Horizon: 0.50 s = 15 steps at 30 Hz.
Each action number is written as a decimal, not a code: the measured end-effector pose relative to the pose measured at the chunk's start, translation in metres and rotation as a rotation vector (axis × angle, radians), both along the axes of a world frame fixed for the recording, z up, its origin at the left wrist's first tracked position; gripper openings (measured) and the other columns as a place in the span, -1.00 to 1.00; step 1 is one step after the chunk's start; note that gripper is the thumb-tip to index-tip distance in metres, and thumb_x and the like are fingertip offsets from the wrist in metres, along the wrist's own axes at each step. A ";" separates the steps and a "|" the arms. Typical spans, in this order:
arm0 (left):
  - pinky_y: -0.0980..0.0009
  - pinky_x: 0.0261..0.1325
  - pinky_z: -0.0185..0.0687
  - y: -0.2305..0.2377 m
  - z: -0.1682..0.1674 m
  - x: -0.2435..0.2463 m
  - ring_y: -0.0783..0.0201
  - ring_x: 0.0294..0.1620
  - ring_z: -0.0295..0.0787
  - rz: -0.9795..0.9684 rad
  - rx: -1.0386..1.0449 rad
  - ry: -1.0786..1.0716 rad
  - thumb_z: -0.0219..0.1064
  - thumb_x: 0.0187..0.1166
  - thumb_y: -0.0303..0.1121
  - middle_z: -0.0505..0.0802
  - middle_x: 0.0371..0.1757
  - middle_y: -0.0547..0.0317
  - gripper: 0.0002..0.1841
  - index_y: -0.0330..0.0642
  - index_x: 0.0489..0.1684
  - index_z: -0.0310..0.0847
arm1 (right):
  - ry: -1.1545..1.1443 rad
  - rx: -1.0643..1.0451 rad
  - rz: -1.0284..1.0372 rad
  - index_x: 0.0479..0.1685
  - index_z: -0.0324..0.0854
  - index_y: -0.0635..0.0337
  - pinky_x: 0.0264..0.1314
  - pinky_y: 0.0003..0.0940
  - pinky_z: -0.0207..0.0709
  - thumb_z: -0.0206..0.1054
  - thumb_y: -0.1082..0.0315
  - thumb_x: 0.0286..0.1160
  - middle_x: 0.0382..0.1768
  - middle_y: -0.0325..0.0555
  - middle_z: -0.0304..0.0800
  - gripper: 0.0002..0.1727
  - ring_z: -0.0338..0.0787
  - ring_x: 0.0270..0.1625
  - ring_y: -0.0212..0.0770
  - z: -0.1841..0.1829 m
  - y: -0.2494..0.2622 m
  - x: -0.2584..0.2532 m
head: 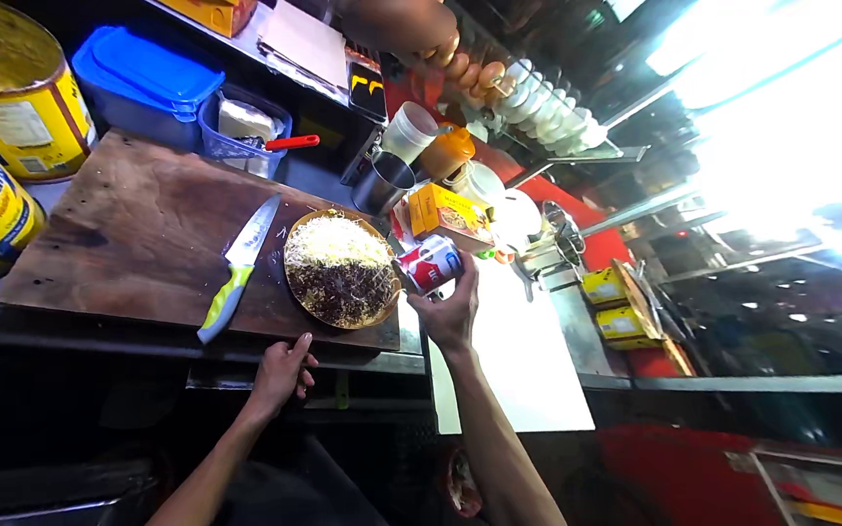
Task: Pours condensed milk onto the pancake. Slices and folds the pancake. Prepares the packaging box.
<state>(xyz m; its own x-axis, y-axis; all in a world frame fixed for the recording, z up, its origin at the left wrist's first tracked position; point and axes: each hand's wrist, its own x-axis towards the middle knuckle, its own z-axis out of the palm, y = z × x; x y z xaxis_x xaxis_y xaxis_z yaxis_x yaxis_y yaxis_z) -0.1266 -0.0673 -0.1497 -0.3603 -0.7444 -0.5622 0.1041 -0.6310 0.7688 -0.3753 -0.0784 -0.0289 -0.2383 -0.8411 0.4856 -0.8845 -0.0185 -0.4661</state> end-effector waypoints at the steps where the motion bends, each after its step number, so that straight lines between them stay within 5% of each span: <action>1: 0.48 -0.76 0.57 0.001 0.000 0.001 0.38 -0.81 0.62 -0.003 0.006 0.001 0.08 0.86 -0.07 0.85 -0.50 0.13 -0.53 -0.35 -0.22 0.64 | 0.009 0.005 0.006 0.63 0.26 0.45 0.39 0.05 0.61 0.74 0.25 -0.17 0.51 0.41 0.47 0.14 0.63 0.47 0.16 -0.001 0.002 0.003; 15: 0.47 -0.68 0.63 0.001 0.005 0.001 0.36 -0.74 0.68 0.011 0.040 0.020 0.08 0.85 -0.05 0.85 -0.41 0.11 -0.54 -0.35 -0.14 0.61 | -0.024 -0.090 0.106 0.59 0.25 0.61 0.51 -0.08 0.55 0.72 0.15 -0.24 0.46 0.49 0.53 0.20 0.63 0.49 0.11 -0.011 0.013 0.060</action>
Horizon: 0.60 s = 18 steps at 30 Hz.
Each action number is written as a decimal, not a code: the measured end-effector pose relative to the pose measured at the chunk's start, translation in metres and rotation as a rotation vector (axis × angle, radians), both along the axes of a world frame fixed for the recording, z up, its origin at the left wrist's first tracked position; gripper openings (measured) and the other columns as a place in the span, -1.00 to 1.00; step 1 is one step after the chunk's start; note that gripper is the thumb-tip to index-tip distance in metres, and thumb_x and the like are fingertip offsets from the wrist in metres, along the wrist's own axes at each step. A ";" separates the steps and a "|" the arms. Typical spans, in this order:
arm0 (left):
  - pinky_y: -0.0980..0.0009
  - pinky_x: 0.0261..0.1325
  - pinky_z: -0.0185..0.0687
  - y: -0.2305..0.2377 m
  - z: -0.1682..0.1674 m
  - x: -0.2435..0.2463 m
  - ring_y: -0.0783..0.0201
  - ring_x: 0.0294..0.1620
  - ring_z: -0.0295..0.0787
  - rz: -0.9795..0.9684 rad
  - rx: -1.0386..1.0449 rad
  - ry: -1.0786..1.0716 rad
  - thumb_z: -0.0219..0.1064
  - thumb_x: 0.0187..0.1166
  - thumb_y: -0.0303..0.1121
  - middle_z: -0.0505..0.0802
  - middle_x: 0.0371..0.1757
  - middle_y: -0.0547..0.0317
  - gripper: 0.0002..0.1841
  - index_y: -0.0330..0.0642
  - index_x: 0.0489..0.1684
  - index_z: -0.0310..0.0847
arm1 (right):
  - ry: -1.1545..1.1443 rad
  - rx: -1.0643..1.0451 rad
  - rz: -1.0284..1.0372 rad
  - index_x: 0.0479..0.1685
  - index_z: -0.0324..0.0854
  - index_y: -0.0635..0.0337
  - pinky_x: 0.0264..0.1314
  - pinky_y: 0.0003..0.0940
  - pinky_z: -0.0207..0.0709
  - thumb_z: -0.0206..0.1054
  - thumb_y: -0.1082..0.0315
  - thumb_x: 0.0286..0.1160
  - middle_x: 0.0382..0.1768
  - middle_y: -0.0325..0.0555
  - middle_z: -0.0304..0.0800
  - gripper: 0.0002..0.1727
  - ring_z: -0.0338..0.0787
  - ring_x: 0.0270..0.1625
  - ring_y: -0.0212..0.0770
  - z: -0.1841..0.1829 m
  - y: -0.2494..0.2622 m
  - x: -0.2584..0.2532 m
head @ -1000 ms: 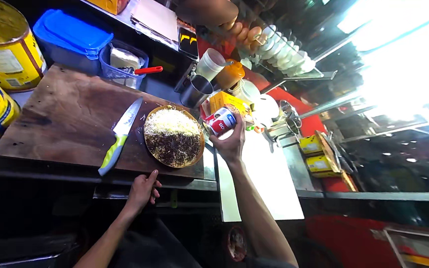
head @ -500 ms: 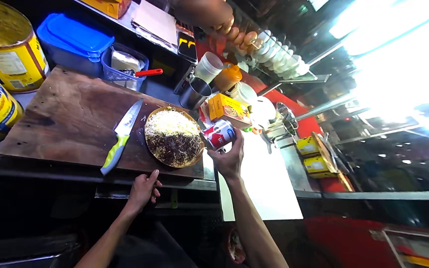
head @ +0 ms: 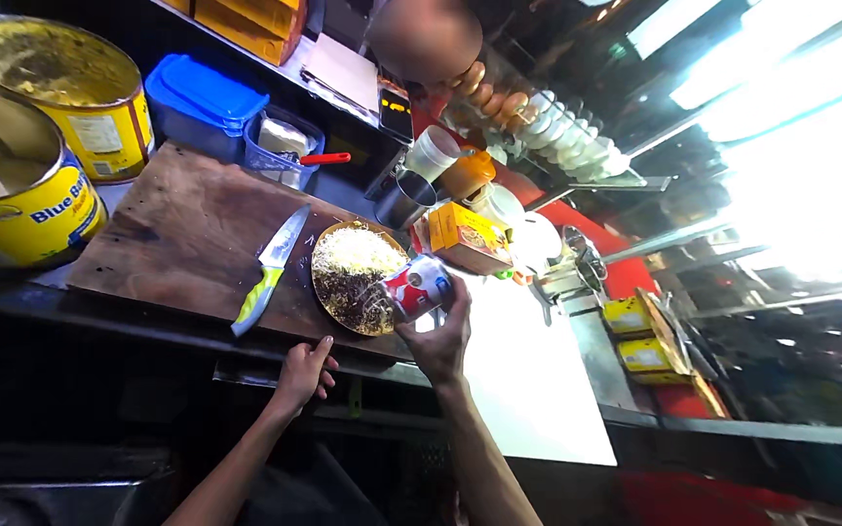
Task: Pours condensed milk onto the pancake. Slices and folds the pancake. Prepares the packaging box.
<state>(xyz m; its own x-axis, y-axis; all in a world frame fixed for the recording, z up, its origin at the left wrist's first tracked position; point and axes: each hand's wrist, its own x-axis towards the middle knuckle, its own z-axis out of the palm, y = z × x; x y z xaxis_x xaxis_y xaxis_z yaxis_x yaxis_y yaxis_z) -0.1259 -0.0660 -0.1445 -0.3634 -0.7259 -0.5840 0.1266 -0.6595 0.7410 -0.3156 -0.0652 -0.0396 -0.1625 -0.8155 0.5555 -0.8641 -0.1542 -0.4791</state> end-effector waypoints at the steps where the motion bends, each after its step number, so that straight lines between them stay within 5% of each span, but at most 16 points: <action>1: 0.47 -0.68 0.63 0.002 0.000 0.001 0.36 -0.74 0.68 -0.002 0.008 0.003 0.08 0.85 -0.04 0.85 -0.41 0.11 -0.54 -0.35 -0.13 0.60 | -0.005 0.009 0.010 0.59 0.28 0.59 0.49 -0.09 0.56 0.72 0.13 -0.25 0.45 0.47 0.55 0.19 0.64 0.48 0.10 -0.002 0.001 0.005; 8: 0.48 -0.69 0.62 0.001 0.000 -0.001 0.37 -0.74 0.68 0.013 0.008 0.010 0.09 0.85 -0.04 0.86 -0.40 0.11 -0.55 -0.35 -0.09 0.57 | -0.001 -0.059 0.081 0.56 0.29 0.58 0.49 -0.08 0.55 0.69 0.06 -0.15 0.44 0.43 0.56 0.14 0.62 0.49 0.07 0.000 -0.018 0.031; 11: 0.49 -0.70 0.60 0.001 0.000 -0.002 0.37 -0.75 0.67 0.012 0.013 -0.001 0.10 0.84 -0.03 0.86 -0.41 0.12 -0.55 -0.34 -0.10 0.57 | 0.033 -0.029 0.123 0.59 0.29 0.55 0.59 0.12 0.43 0.70 0.11 -0.14 0.50 0.43 0.52 0.14 0.55 0.57 0.20 0.006 -0.031 0.036; 18: 0.47 -0.69 0.63 0.001 -0.001 -0.003 0.36 -0.75 0.68 0.013 -0.005 0.001 0.09 0.85 -0.03 0.84 -0.44 0.12 -0.54 -0.33 -0.16 0.60 | 0.097 -0.070 0.069 0.58 0.32 0.49 0.44 0.10 0.54 0.73 0.18 -0.21 0.47 0.39 0.54 0.13 0.62 0.48 0.19 0.013 -0.045 0.012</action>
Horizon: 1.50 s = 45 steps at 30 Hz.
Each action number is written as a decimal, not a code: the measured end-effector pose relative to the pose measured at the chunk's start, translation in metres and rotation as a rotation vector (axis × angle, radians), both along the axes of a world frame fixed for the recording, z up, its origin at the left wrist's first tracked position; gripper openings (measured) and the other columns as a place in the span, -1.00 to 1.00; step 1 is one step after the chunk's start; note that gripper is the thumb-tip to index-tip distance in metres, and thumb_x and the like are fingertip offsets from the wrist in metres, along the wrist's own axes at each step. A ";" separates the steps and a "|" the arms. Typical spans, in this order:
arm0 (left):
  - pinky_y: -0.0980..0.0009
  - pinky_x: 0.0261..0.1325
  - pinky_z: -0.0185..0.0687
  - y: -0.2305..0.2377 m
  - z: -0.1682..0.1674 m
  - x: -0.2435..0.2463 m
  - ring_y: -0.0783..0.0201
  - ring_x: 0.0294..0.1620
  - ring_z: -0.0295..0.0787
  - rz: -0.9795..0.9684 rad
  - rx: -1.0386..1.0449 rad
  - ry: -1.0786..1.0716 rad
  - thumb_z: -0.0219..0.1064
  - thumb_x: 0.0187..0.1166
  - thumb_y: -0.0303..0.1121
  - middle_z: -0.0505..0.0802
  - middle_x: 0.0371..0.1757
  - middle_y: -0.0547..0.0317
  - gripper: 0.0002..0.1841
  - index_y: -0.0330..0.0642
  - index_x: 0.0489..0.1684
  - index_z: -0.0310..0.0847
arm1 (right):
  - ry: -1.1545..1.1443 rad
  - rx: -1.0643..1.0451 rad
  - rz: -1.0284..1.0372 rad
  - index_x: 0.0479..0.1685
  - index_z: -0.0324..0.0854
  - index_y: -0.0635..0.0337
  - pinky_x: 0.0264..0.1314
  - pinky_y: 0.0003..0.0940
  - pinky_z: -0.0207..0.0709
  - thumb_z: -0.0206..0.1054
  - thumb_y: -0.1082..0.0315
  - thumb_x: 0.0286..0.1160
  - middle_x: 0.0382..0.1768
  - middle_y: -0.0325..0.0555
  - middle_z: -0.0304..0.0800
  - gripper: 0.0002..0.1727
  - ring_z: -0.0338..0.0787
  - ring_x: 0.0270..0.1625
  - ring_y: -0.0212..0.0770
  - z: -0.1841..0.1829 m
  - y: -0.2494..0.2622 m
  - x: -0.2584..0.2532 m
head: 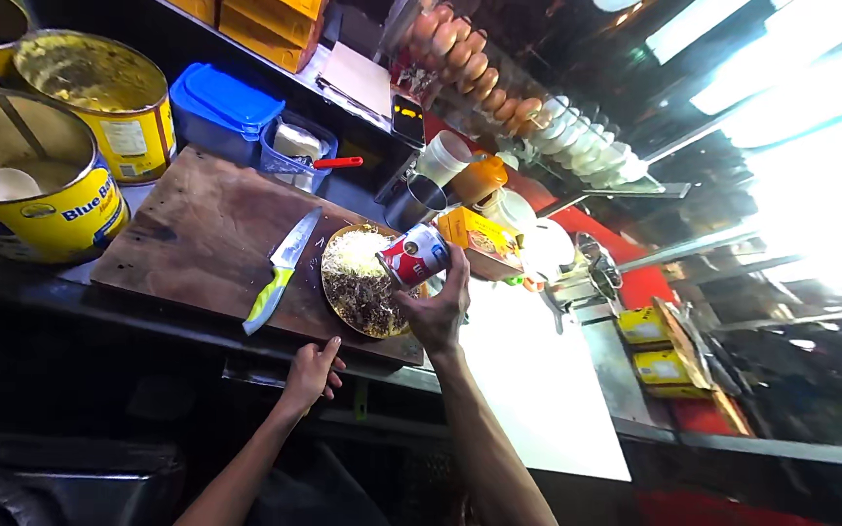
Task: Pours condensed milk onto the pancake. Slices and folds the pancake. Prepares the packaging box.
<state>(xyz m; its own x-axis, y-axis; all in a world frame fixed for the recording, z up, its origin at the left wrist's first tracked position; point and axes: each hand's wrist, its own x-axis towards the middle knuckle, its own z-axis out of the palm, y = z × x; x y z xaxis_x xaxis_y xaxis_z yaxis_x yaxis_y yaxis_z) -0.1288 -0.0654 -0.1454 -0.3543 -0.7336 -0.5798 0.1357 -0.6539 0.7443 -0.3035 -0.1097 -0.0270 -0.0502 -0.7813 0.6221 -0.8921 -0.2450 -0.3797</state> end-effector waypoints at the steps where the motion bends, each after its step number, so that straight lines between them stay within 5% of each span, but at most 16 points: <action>1: 0.47 -0.70 0.63 0.000 -0.001 0.000 0.36 -0.76 0.68 0.005 0.000 0.002 0.09 0.85 -0.04 0.85 -0.45 0.11 -0.54 -0.34 -0.17 0.61 | 0.020 0.002 -0.005 0.59 0.33 0.47 0.44 0.10 0.56 0.74 0.16 -0.22 0.46 0.38 0.55 0.13 0.63 0.47 0.18 0.002 0.004 -0.004; 9: 0.49 -0.72 0.61 0.003 0.000 -0.001 0.38 -0.76 0.66 0.008 -0.020 -0.018 0.07 0.86 -0.06 0.85 -0.42 0.12 -0.55 -0.34 -0.15 0.60 | 0.171 -0.103 -0.077 0.55 0.33 0.55 0.50 0.05 0.49 0.66 0.09 -0.11 0.44 0.43 0.55 0.09 0.59 0.51 0.21 0.020 0.022 -0.039; 19: 0.45 -0.72 0.61 0.002 0.000 -0.002 0.33 -0.75 0.68 0.097 0.023 -0.058 0.20 0.80 -0.09 0.85 -0.46 0.08 -0.58 -0.36 -0.21 0.60 | 0.069 0.025 -0.033 0.63 0.22 0.47 0.48 0.12 0.54 0.74 0.31 -0.22 0.54 0.44 0.42 0.16 0.54 0.54 0.27 -0.007 -0.048 -0.088; 30: 0.48 -0.76 0.57 0.001 -0.004 0.000 0.36 -0.81 0.63 0.077 -0.023 -0.040 0.21 0.79 -0.09 0.84 -0.52 0.11 -0.58 -0.34 -0.26 0.63 | 0.075 0.094 0.064 0.66 0.21 0.42 0.53 0.22 0.46 0.74 0.36 -0.11 0.60 0.42 0.36 0.12 0.49 0.59 0.33 -0.005 -0.104 -0.055; 39: 0.47 -0.74 0.58 0.000 -0.007 0.004 0.35 -0.82 0.62 0.039 -0.012 -0.021 0.23 0.78 -0.06 0.83 -0.54 0.11 -0.57 -0.34 -0.24 0.63 | 0.052 0.045 0.132 0.62 0.30 0.42 0.42 0.15 0.57 0.78 0.23 -0.15 0.48 0.36 0.52 0.13 0.62 0.46 0.23 -0.003 -0.088 -0.011; 45: 0.47 -0.72 0.59 0.000 -0.004 0.004 0.37 -0.78 0.64 0.027 0.001 -0.028 0.21 0.79 -0.05 0.84 -0.47 0.12 -0.57 -0.33 -0.17 0.61 | 0.297 -0.049 0.176 0.61 0.38 0.39 0.47 0.15 0.51 0.75 0.09 -0.10 0.43 0.33 0.60 0.10 0.62 0.45 0.24 0.085 -0.061 -0.003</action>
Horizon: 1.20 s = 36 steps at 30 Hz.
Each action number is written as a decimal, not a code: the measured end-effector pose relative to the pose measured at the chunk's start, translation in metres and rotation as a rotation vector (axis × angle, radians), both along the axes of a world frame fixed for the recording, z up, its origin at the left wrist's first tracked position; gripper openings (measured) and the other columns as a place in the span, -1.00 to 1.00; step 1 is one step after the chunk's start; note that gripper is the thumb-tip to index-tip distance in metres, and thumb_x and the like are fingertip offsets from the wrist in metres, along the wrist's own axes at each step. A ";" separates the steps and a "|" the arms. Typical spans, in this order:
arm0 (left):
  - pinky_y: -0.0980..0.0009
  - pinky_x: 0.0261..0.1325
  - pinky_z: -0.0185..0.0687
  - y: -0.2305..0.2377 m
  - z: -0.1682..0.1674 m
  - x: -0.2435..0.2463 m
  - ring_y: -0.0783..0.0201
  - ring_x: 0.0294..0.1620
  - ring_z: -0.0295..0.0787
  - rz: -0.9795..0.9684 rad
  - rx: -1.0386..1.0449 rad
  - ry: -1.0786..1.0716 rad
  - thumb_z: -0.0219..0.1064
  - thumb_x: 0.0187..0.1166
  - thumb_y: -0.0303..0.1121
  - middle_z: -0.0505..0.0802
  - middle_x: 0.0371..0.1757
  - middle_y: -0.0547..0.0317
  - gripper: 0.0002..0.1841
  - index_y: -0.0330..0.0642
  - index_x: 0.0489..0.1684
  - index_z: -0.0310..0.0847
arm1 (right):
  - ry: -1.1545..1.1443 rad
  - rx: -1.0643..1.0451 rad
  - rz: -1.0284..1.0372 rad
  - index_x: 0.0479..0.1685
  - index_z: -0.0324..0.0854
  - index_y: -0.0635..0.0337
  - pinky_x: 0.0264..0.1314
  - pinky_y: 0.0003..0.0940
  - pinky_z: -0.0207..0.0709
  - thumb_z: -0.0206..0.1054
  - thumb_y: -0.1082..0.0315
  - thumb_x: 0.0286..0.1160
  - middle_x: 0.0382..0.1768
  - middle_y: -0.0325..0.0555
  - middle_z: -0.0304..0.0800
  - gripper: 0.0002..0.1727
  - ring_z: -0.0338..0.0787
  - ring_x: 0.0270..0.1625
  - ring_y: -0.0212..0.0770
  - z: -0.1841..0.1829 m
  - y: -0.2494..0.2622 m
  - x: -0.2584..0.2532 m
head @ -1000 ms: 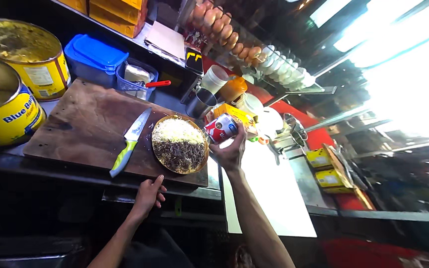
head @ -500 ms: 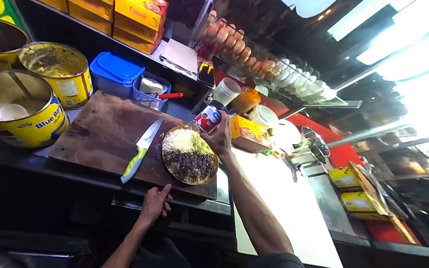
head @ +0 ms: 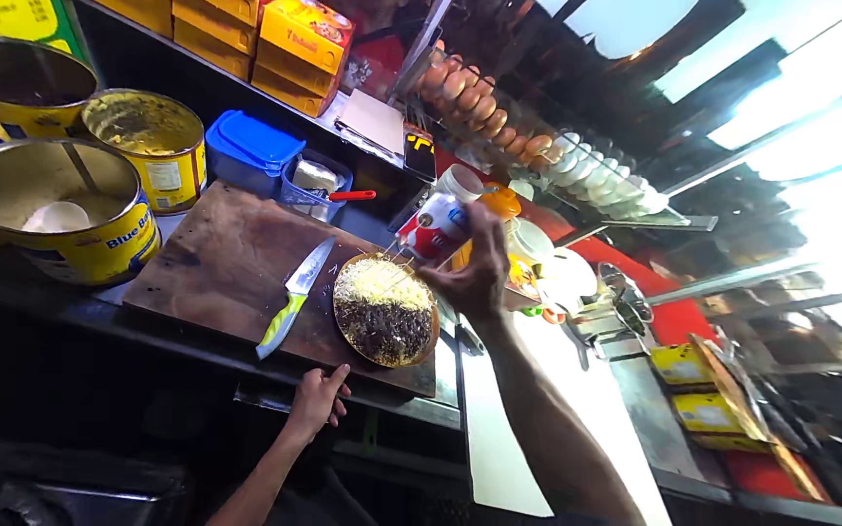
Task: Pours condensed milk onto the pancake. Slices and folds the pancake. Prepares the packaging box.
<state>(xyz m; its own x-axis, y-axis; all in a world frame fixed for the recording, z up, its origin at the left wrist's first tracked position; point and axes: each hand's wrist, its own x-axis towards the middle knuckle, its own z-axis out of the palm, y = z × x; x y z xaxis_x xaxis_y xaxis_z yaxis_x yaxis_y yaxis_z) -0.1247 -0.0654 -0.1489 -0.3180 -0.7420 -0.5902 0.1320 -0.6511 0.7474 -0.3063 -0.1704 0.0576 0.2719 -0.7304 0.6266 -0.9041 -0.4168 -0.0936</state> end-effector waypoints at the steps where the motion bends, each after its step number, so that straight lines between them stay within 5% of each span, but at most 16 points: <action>1: 0.47 -0.71 0.60 0.000 0.000 0.000 0.37 -0.77 0.64 -0.003 -0.001 -0.002 0.20 0.79 -0.05 0.84 -0.47 0.12 -0.57 -0.34 -0.16 0.60 | 0.022 -0.029 -0.031 0.64 0.34 0.37 0.49 0.12 0.50 0.72 0.05 -0.02 0.44 0.33 0.57 0.09 0.60 0.47 0.22 0.018 0.003 0.000; 7: 0.49 -0.73 0.58 0.001 0.001 0.000 0.36 -0.78 0.64 0.003 -0.006 0.009 0.21 0.79 -0.07 0.84 -0.47 0.10 -0.58 -0.34 -0.20 0.62 | -0.032 -0.062 -0.070 0.78 0.07 0.34 0.57 0.08 0.44 0.62 0.22 0.05 0.62 0.32 0.34 0.14 0.44 0.61 0.23 0.012 -0.006 -0.011; 16: 0.49 -0.75 0.57 0.001 0.001 0.001 0.37 -0.81 0.62 -0.005 -0.018 -0.004 0.19 0.80 -0.08 0.82 -0.53 0.13 -0.57 -0.33 -0.27 0.65 | -0.153 0.110 -0.116 0.77 0.11 0.30 0.52 0.09 0.51 0.66 0.26 0.07 0.64 0.29 0.35 0.12 0.49 0.60 0.19 -0.048 0.001 -0.034; 27: 0.50 -0.79 0.53 0.000 -0.001 -0.001 0.39 -0.85 0.59 0.011 -0.030 0.003 0.18 0.81 -0.13 0.80 -0.61 0.14 -0.58 -0.33 -0.33 0.66 | -0.129 0.138 -0.236 0.73 0.12 0.41 0.55 0.22 0.45 0.74 0.35 -0.09 0.62 0.45 0.32 0.19 0.46 0.61 0.36 -0.067 -0.009 -0.079; 36: 0.50 -0.78 0.53 0.000 -0.001 0.000 0.38 -0.85 0.58 0.021 -0.041 0.021 0.20 0.80 -0.12 0.79 -0.62 0.13 -0.57 -0.34 -0.35 0.66 | -0.180 0.138 -0.157 0.76 0.09 0.33 0.56 0.16 0.46 0.73 0.36 -0.03 0.67 0.36 0.29 0.17 0.43 0.64 0.29 -0.081 -0.029 -0.068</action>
<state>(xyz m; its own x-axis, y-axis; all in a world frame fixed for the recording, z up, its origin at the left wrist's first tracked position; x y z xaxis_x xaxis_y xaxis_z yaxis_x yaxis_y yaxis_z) -0.1249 -0.0658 -0.1496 -0.3144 -0.7720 -0.5524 0.1610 -0.6169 0.7704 -0.3742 -0.1995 -0.0235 0.0415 -0.8368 0.5460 -0.9204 -0.2446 -0.3049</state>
